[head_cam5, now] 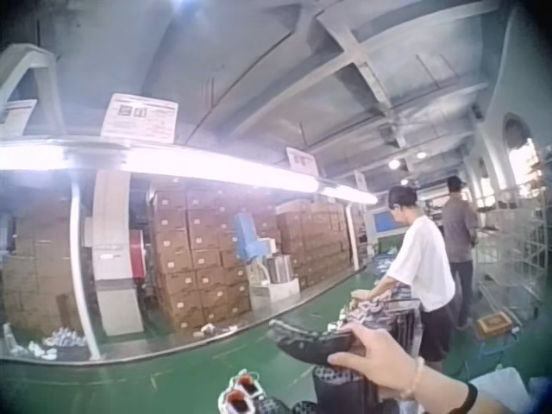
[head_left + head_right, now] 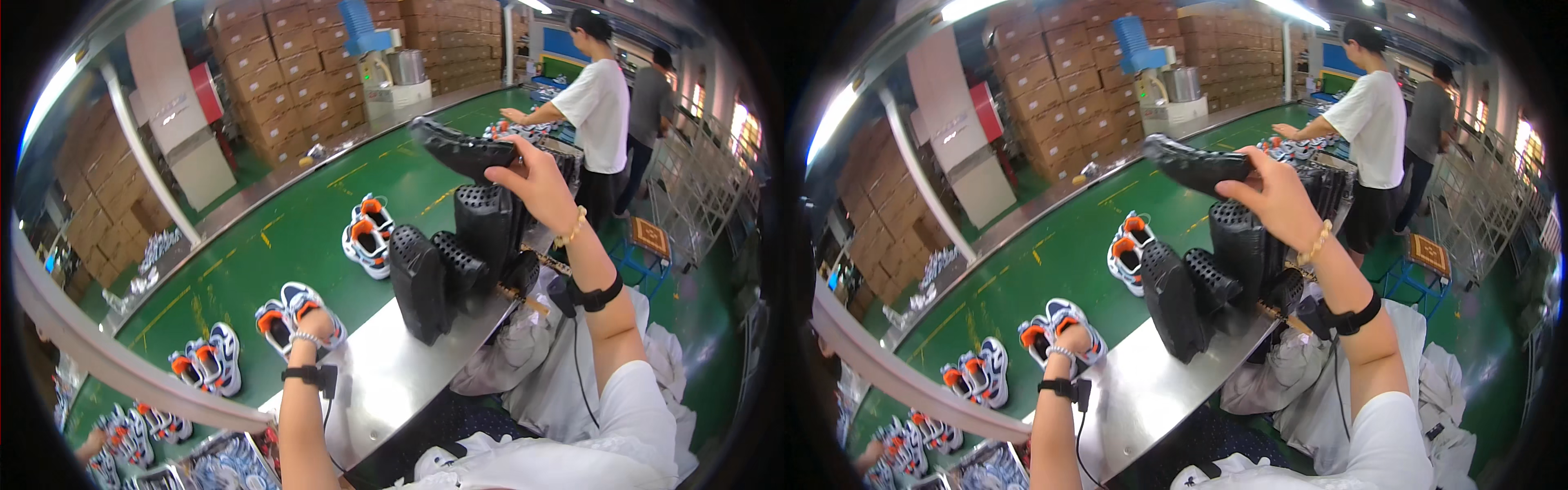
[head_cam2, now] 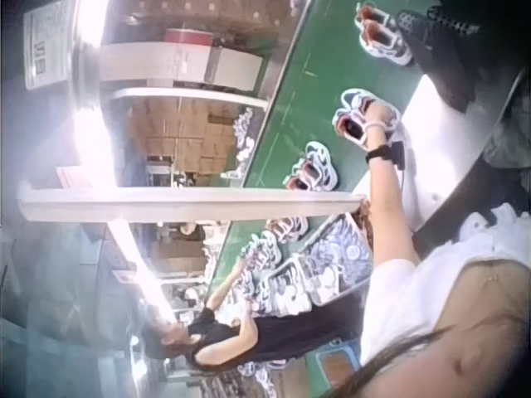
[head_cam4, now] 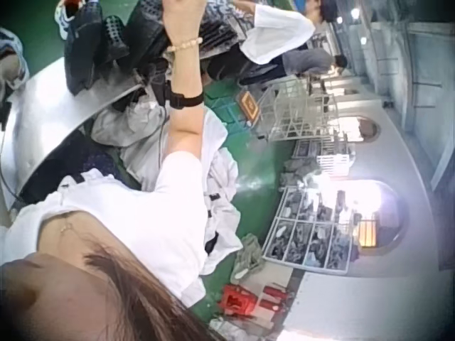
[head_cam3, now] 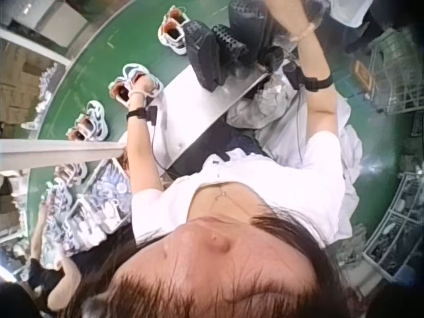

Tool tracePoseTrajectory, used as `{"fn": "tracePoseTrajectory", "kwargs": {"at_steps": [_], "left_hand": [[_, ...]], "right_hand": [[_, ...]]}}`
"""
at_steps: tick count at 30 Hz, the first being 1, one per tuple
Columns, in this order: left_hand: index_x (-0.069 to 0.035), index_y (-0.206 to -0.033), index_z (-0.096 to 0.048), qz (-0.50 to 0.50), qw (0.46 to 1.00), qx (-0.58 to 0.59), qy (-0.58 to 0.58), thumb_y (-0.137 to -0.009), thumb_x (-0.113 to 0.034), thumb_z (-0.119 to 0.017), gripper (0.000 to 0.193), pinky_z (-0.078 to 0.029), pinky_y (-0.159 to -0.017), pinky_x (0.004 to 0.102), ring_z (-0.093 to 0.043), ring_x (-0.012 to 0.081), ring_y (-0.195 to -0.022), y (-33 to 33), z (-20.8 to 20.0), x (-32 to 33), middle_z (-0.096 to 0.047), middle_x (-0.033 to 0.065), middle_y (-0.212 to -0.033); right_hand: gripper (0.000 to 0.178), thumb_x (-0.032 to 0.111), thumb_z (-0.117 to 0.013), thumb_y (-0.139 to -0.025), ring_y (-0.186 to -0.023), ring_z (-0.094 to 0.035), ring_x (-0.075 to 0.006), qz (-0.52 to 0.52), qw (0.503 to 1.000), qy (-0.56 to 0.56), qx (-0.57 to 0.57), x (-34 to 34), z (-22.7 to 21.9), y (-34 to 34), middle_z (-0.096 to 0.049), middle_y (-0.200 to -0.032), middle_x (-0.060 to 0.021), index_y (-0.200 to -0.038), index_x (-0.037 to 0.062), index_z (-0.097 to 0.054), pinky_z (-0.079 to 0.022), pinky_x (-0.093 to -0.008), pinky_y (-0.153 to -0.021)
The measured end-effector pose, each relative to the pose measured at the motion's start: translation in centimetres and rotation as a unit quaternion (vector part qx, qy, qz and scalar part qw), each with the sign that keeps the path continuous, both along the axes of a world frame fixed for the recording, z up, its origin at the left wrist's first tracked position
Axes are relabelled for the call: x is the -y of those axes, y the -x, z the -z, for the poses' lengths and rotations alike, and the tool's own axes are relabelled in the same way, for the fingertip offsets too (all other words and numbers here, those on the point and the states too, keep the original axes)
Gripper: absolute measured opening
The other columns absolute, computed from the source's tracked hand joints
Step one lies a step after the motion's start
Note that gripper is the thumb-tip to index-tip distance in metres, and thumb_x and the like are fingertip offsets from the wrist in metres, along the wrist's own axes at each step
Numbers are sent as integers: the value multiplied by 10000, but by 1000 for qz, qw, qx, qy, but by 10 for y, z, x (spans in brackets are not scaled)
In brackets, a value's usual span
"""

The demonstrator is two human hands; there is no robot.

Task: Inspecting and organizing manufactured shoes on a conveyor line.

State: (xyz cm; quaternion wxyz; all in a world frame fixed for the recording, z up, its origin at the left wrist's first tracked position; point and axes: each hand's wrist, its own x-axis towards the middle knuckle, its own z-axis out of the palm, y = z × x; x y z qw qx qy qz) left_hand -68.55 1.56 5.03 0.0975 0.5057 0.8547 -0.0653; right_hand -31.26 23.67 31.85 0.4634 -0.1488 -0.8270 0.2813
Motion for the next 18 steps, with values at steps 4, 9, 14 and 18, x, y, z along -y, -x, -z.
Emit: {"fn": "tracePoseTrajectory", "kwargs": {"at_steps": [4,9,14,18], "left_hand": [[-1,-917,-674,-91,893,-52,-437,-772,-33,-524,211,-511,-728,411,-634,332,-813,-45,-5,34,-629,171,-917],[-14,-1143,-580,-240,786,44,-568,-811,8,-488,345,-451,-845,411,-555,355,-967,-96,25,69,-533,183,-1064],[-90,-1277,-497,-228,801,91,-546,-804,-55,-531,475,-459,-877,398,-544,333,-1059,-91,38,78,-498,131,-1224],[-123,-1271,-500,-255,802,72,-535,-808,-82,-571,471,-469,-843,408,-564,325,-1021,-89,37,78,-507,123,-1200]], "right_hand": [[378,286,-694,-805,-625,-632,-290,-95,988,-44,112,81,23,47,-614,-703,-199,-913,-43,-543,-476,-348,-600],[340,307,-694,-793,-782,-649,-359,-99,910,-146,374,138,107,175,-650,-779,-191,-872,-18,-628,-519,-429,-713],[301,276,-729,-721,-863,-677,-314,-97,868,-147,464,159,157,273,-695,-895,-160,-903,38,-705,-542,-387,-772],[252,259,-740,-708,-855,-684,-289,-88,881,-183,428,177,195,312,-701,-883,-143,-871,68,-720,-548,-367,-745]]}}
